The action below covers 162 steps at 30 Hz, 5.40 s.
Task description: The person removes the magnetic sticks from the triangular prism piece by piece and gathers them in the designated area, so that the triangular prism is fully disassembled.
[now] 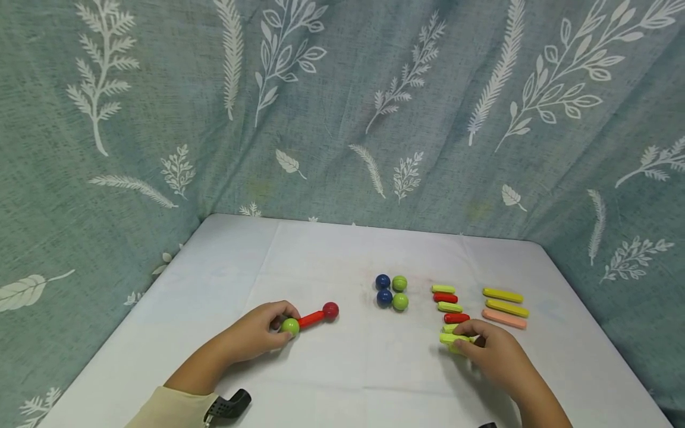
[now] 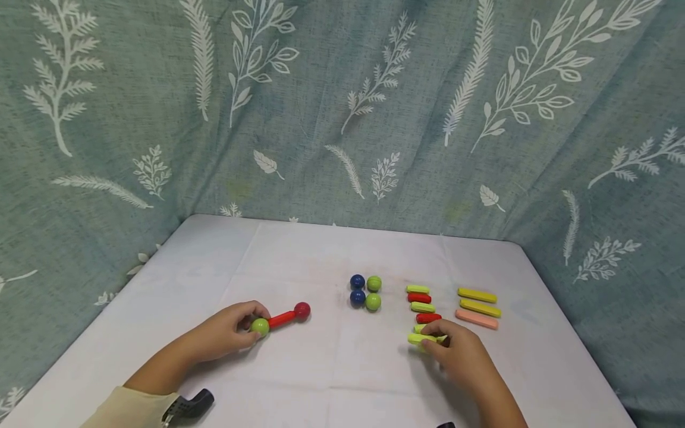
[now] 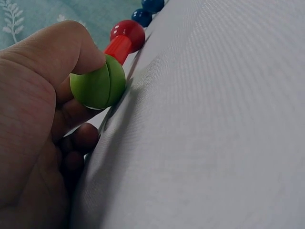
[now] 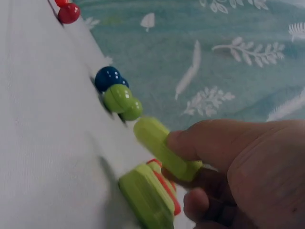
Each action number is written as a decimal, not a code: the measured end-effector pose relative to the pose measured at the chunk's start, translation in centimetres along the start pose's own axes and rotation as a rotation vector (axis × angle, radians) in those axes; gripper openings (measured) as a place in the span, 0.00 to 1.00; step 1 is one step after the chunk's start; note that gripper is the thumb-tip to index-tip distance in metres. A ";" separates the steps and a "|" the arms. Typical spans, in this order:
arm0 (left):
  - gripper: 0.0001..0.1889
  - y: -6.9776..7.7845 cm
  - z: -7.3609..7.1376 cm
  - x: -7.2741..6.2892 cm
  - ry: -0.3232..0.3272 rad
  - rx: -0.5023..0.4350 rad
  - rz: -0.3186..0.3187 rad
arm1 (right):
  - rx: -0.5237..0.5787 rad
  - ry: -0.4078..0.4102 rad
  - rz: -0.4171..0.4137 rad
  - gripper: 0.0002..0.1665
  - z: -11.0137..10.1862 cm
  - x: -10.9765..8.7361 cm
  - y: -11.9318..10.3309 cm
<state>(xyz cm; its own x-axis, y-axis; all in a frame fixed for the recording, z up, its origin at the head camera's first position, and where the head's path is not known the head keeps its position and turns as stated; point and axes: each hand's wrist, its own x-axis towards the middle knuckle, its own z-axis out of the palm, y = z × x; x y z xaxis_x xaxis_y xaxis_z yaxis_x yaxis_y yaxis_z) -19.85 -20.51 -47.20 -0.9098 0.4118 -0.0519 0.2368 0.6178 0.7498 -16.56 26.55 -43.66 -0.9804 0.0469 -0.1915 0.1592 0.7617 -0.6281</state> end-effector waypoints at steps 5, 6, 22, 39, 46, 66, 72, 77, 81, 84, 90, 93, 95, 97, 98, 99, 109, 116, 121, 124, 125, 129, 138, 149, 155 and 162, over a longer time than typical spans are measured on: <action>0.12 -0.1 0.0 -0.2 0.001 -0.003 -0.004 | 0.016 -0.021 0.039 0.15 -0.4 0.3 1.2; 0.12 -0.1 0.0 -0.2 0.003 0.000 -0.006 | 0.025 -0.024 0.047 0.15 -0.5 0.3 1.3; 0.12 -0.4 0.2 -0.3 0.008 0.006 -0.001 | 0.007 -0.054 -0.007 0.14 -0.6 -0.1 2.4; 0.12 -0.1 0.0 -0.1 0.008 0.007 0.017 | -0.053 -0.080 -0.079 0.16 0.1 0.2 3.0; 0.12 -0.1 0.0 -0.2 0.011 0.005 0.031 | -0.068 -0.067 -0.112 0.15 0.2 0.3 3.1; 0.17 -0.7 -0.1 -0.1 -0.017 0.007 0.048 | 0.001 0.048 -0.136 0.11 2.1 -0.5 0.4; 0.17 -0.6 -0.2 -0.2 -0.016 -0.005 0.047 | 0.108 -0.037 -0.178 0.05 3.7 -0.9 -1.7; 0.17 -0.5 -0.1 0.0 -0.011 -0.001 0.051 | 0.141 -0.287 -0.281 0.07 5.0 -1.1 -2.8; 0.18 -0.5 -0.1 0.0 -0.006 0.017 0.047 | 0.133 -0.405 -0.354 0.07 5.8 -1.1 -3.8; 0.18 -0.5 -0.2 0.0 -0.003 0.030 0.055 | 0.124 -0.445 -0.380 0.06 6.4 -0.9 -4.5; 0.19 -0.6 -0.3 0.1 -0.012 0.028 0.077 | 0.169 -0.487 -0.372 0.06 7.4 -0.1 -5.7; 0.19 -0.8 -0.2 0.3 -0.023 0.026 0.082 | 0.185 -0.500 -0.375 0.06 7.7 0.4 -6.2; 0.19 -0.9 -0.2 0.3 -0.026 0.021 0.090 | 0.184 -0.501 -0.387 0.06 7.9 0.7 -6.8; 0.19 -1.0 -0.1 0.3 -0.027 0.019 0.098 | 0.176 -0.491 -0.393 0.06 8.2 0.8 -7.4; 0.19 -1.0 -0.1 0.2 -0.026 0.017 0.100 | 0.171 -0.481 -0.391 0.06 8.3 0.8 -7.7; 0.18 -0.9 0.0 0.2 -0.024 0.013 0.102 | 0.170 -0.472 -0.388 0.05 8.5 0.9 -8.1; 0.18 -0.8 -0.2 0.1 -0.007 0.024 0.102 | 0.203 -0.307 -0.341 0.11 10.2 2.2 -10.7; 0.16 -0.9 -0.1 0.0 -0.005 0.033 0.079 | 0.164 -0.275 -0.355 0.21 11.5 3.1 -12.4; 0.18 -0.9 -0.1 0.0 -0.009 0.030 0.102 | 0.127 -0.288 -0.380 0.19 12.4 3.3 -13.3; 0.18 -0.9 -0.1 0.1 -0.016 0.034 0.115 | 0.122 -0.293 -0.392 0.15 12.8 3.3 -13.7; 0.18 -0.9 -0.1 0.1 -0.016 0.037 0.118 | 0.117 -0.295 -0.394 0.14 13.0 3.4 -13.8; 0.18 -0.9 0.0 0.1 -0.011 0.051 0.130 | 0.071 -0.270 -0.435 0.14 13.4 3.3 -14.0; 0.17 -1.0 0.0 0.2 0.002 0.066 0.121 | 0.030 -0.229 -0.490 0.13 14.4 3.5 -13.9; 0.14 -0.5 -0.1 0.1 0.007 0.079 0.051 | 0.112 -0.192 -0.473 0.11 14.7 3.1 -13.8; 0.14 -0.5 0.0 0.0 -0.001 0.068 0.067 | 0.118 -0.169 -0.473 0.10 14.8 3.0 -13.8; 0.14 -0.7 0.0 0.0 -0.001 0.057 0.072 | 0.063 -0.154 -0.473 0.08 14.8 2.8 -13.7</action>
<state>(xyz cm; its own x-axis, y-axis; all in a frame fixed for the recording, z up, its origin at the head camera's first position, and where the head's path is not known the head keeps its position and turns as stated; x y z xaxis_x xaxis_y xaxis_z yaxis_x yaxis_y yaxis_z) -20.04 -20.98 -47.74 -0.8893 0.4573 -0.0003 0.3206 0.6238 0.7128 -19.72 6.73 -46.74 -0.9191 -0.3936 0.0188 -0.2868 0.6356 -0.7168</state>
